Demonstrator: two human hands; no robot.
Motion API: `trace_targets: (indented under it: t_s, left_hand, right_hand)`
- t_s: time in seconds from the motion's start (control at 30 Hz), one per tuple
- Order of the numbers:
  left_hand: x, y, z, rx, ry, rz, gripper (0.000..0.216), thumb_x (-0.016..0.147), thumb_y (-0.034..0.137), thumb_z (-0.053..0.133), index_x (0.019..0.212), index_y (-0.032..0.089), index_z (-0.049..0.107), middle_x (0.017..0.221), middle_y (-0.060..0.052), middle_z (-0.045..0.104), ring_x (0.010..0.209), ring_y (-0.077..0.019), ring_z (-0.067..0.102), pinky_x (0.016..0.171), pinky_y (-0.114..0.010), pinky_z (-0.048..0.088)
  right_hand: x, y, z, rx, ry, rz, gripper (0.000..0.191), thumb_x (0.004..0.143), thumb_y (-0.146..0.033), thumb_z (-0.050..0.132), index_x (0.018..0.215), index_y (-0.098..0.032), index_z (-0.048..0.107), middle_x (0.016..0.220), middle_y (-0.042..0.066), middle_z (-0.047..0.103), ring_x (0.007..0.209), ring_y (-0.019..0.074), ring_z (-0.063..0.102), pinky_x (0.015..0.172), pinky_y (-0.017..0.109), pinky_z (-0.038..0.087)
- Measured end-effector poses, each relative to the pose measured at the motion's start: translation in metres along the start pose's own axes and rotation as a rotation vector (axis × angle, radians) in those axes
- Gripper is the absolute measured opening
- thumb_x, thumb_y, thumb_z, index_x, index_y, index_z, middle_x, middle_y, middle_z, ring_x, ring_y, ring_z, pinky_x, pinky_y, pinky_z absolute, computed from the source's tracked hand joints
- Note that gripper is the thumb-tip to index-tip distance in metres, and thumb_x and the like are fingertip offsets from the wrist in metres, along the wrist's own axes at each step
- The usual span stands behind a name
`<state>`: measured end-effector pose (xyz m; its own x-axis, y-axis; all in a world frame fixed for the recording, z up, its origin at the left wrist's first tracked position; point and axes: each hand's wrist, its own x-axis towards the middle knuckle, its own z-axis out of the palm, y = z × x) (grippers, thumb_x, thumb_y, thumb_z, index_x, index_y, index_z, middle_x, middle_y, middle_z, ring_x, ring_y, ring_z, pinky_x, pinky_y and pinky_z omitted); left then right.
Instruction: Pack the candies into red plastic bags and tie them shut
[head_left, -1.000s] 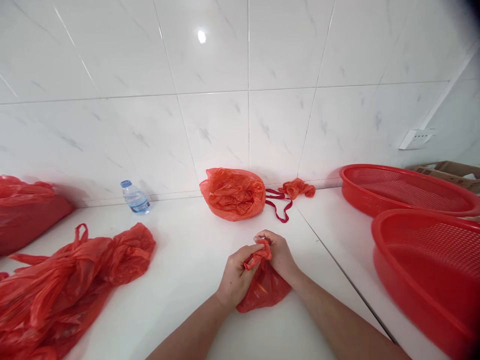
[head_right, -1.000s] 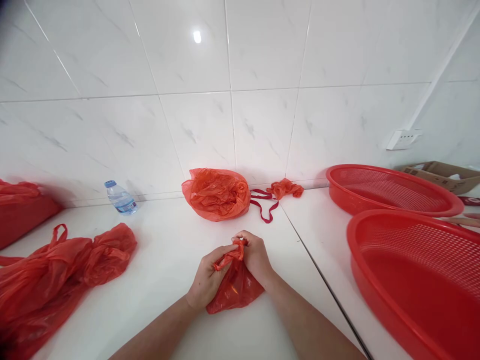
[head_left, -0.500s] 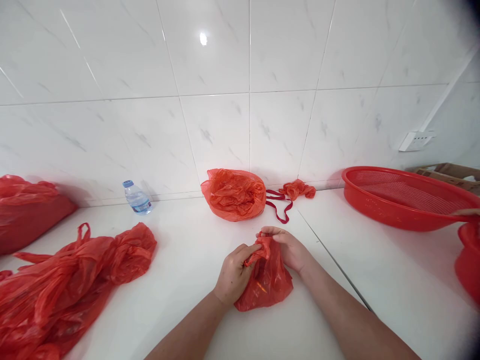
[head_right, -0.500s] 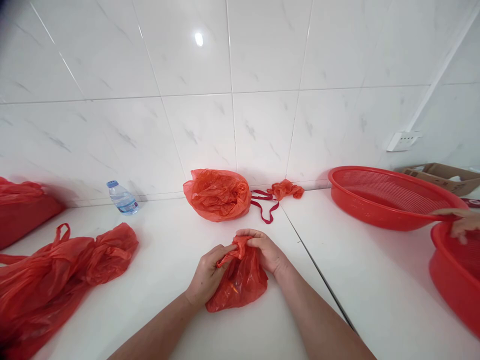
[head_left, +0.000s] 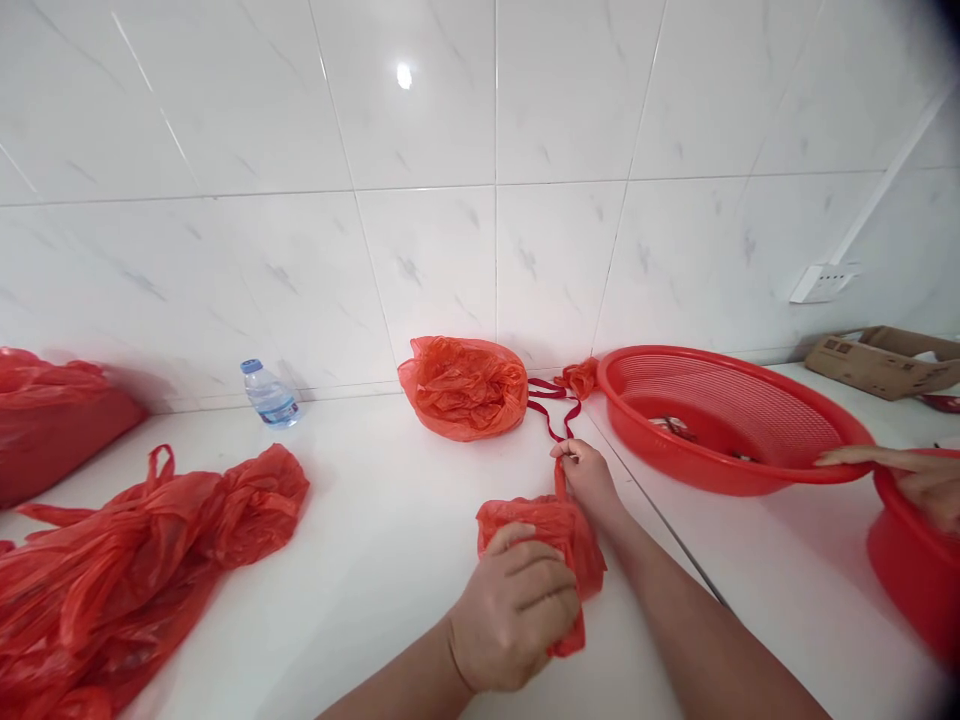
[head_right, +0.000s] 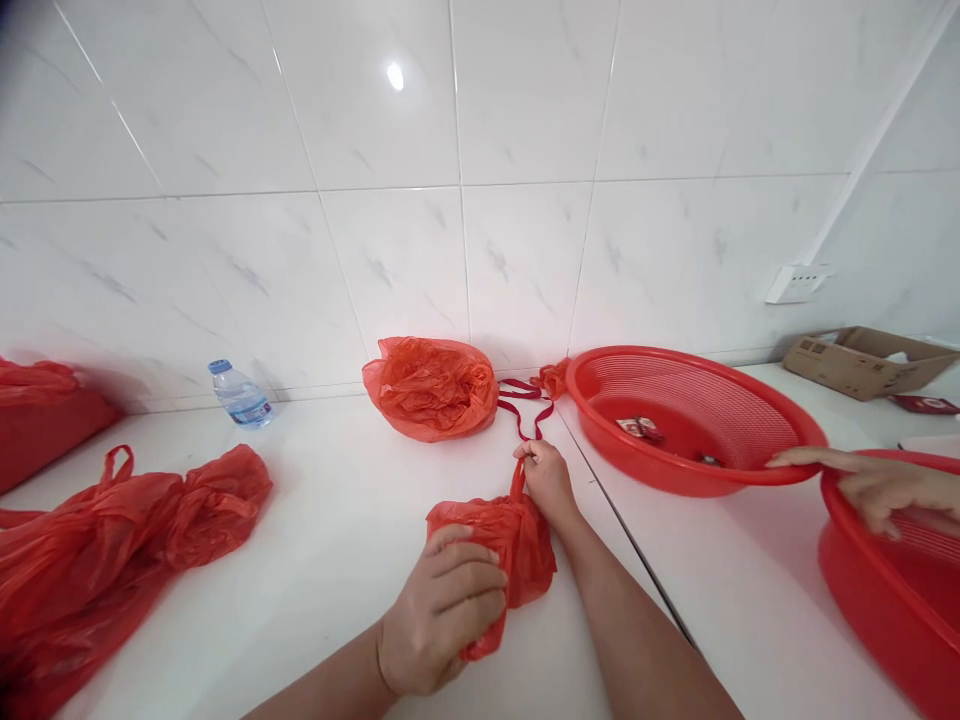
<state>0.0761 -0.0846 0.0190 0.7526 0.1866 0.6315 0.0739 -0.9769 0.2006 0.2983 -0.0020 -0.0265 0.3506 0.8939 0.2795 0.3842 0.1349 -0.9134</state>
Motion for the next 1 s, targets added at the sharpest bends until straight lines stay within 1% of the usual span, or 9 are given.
trace_targets:
  t_s: [0.17,0.23,0.3,0.4,0.53,0.67,0.83,0.93,1.0]
  left_hand:
    - [0.007,0.015,0.001,0.028,-0.073,0.04,0.032,0.083,0.016,0.046,0.112,0.022,0.06,0.099,-0.01,0.069,0.1,-0.0261,0.059,0.102,-0.045,0.029]
    - [0.008,0.013,0.005,0.092,-0.089,-0.041,0.036,0.085,0.025,0.049,0.12,0.023,0.056,0.117,-0.013,0.062,0.115,-0.0309,0.051,0.104,-0.05,0.024]
    - [0.008,0.009,0.013,0.164,-0.101,-0.172,0.051,0.083,0.04,0.054,0.131,0.025,0.046,0.138,-0.016,0.045,0.127,-0.0368,0.037,0.104,-0.057,0.02]
    - [0.005,0.001,0.023,0.221,-0.14,-0.358,0.076,0.071,0.058,0.061,0.137,0.029,0.037,0.147,-0.017,0.029,0.127,-0.0409,0.034,0.097,-0.059,0.03]
    - [0.0,-0.008,0.025,0.264,-0.193,-0.457,0.055,0.079,0.055,0.054,0.127,0.029,0.047,0.129,-0.013,0.049,0.107,-0.0291,0.051,0.087,-0.044,0.044]
    - [-0.009,-0.017,0.019,0.281,-0.142,-0.515,0.031,0.085,0.043,0.051,0.108,0.024,0.058,0.1,-0.007,0.061,0.092,-0.0206,0.057,0.081,-0.034,0.046]
    - [-0.038,-0.025,-0.011,0.246,0.077,-0.656,0.028,0.081,0.043,0.059,0.099,0.022,0.062,0.09,-0.004,0.064,0.082,-0.0168,0.06,0.075,-0.028,0.048]
    - [-0.067,-0.018,-0.048,0.294,0.232,-0.736,0.024,0.083,0.034,0.058,0.104,0.023,0.063,0.097,-0.004,0.064,0.088,-0.0172,0.06,0.078,-0.028,0.048]
    - [-0.089,-0.009,-0.076,0.408,0.253,-0.796,0.027,0.086,0.027,0.052,0.112,0.024,0.06,0.107,-0.005,0.062,0.095,-0.018,0.059,0.083,-0.03,0.048]
  right_hand:
    - [-0.002,-0.001,0.002,-0.128,-0.05,-0.057,0.021,0.066,-0.017,0.041,0.07,-0.022,0.062,0.08,0.002,0.063,0.079,0.0187,0.055,0.074,0.031,0.04]
    - [-0.002,-0.002,0.002,-0.158,-0.08,-0.086,0.021,0.065,-0.017,0.042,0.07,-0.022,0.062,0.081,0.002,0.063,0.082,0.0188,0.056,0.078,0.032,0.04]
    - [-0.002,-0.002,0.002,-0.167,-0.14,-0.129,0.02,0.066,-0.018,0.044,0.072,-0.022,0.063,0.083,0.002,0.064,0.085,0.0192,0.056,0.082,0.032,0.04]
    - [0.0,0.002,0.001,-0.174,-0.227,-0.173,0.02,0.071,-0.026,0.048,0.079,-0.022,0.065,0.09,0.004,0.066,0.091,0.0216,0.057,0.087,0.034,0.04]
    - [0.008,0.014,-0.002,-0.21,-0.252,-0.066,0.033,0.076,-0.047,0.047,0.086,-0.022,0.066,0.095,0.007,0.068,0.094,0.0249,0.059,0.086,0.035,0.042]
    - [0.012,0.021,-0.005,-0.275,-0.265,0.014,0.042,0.071,-0.056,0.049,0.091,-0.023,0.066,0.104,0.005,0.067,0.1,0.0261,0.059,0.087,0.035,0.043]
    - [0.009,0.014,-0.006,-0.321,-0.282,0.083,0.04,0.071,-0.053,0.049,0.096,-0.026,0.065,0.11,0.004,0.065,0.103,0.0261,0.057,0.086,0.036,0.045]
    - [0.007,0.009,-0.006,-0.329,-0.295,0.1,0.038,0.071,-0.051,0.049,0.095,-0.026,0.065,0.107,0.004,0.065,0.1,0.0259,0.059,0.083,0.035,0.046]
    - [0.006,0.007,-0.005,-0.331,-0.298,0.101,0.037,0.071,-0.049,0.048,0.094,-0.025,0.065,0.106,0.004,0.066,0.099,0.0257,0.059,0.082,0.035,0.047]
